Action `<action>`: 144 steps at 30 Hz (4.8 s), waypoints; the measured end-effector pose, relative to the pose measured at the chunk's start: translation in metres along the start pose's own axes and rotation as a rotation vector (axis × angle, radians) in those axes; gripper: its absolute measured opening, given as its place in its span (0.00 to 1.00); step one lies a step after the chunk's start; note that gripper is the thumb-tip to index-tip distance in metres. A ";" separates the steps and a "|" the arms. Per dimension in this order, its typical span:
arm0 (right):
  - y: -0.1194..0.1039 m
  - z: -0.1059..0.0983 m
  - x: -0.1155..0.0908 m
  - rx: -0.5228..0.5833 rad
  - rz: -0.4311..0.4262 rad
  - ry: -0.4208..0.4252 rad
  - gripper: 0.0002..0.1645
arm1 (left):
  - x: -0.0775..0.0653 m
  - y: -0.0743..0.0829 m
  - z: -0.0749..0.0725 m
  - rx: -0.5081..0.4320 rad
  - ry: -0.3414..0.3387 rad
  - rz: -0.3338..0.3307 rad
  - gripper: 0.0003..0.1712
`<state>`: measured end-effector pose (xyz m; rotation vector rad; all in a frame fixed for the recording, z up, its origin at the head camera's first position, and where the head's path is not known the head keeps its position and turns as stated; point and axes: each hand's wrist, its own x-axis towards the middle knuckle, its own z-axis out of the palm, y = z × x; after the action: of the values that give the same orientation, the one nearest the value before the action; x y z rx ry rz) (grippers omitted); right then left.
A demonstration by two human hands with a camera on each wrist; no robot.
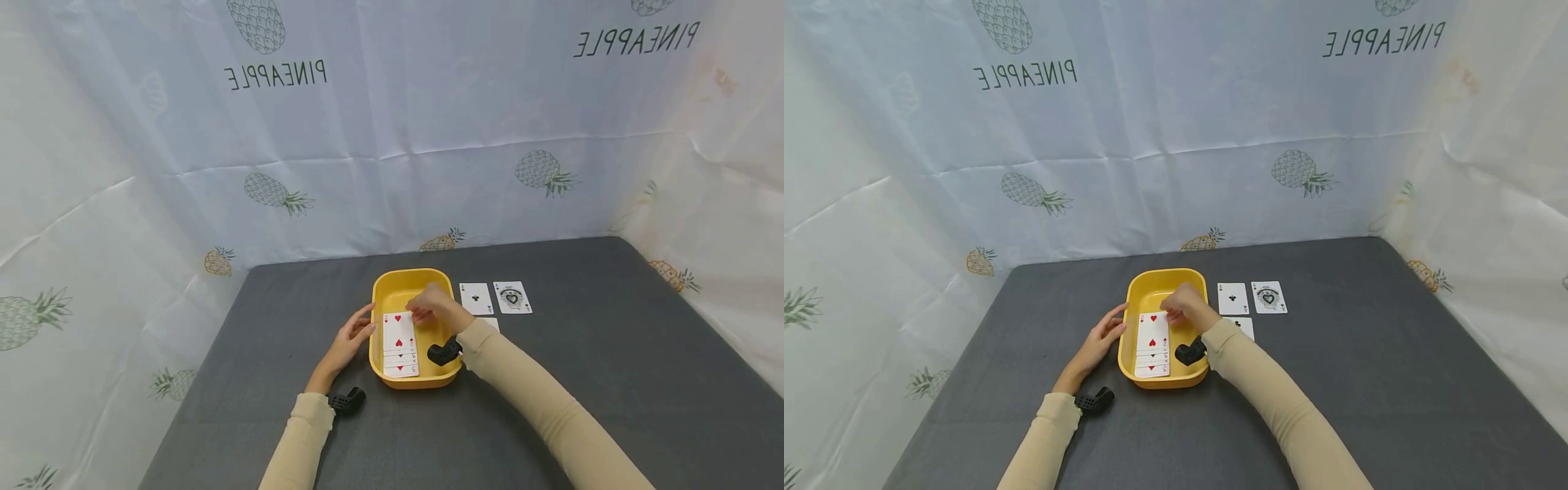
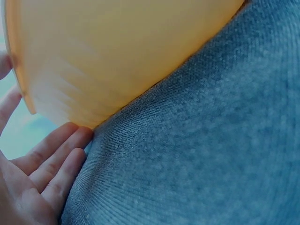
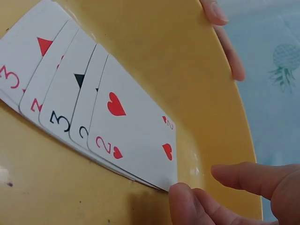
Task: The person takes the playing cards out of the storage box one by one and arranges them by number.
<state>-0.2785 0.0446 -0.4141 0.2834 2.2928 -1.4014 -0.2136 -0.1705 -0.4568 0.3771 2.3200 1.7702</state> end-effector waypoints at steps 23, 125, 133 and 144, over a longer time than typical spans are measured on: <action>0.012 0.017 0.022 -0.037 0.082 0.087 0.16 | 0.002 -0.003 0.000 -0.005 0.008 0.003 0.31; 0.084 -0.159 -0.040 0.191 -0.041 -0.180 0.17 | 0.002 -0.004 -0.005 -0.008 -0.006 0.042 0.31; 0.118 -0.176 -0.038 0.154 -0.018 -0.149 0.16 | 0.002 -0.004 -0.004 -0.004 -0.016 0.045 0.31; 0.148 -0.192 -0.030 0.198 0.017 -0.167 0.10 | 0.001 -0.004 -0.003 0.016 0.000 0.039 0.31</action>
<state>-0.2439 0.2849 -0.4422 0.2359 2.0180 -1.5834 -0.2162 -0.1739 -0.4600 0.4281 2.3431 1.7706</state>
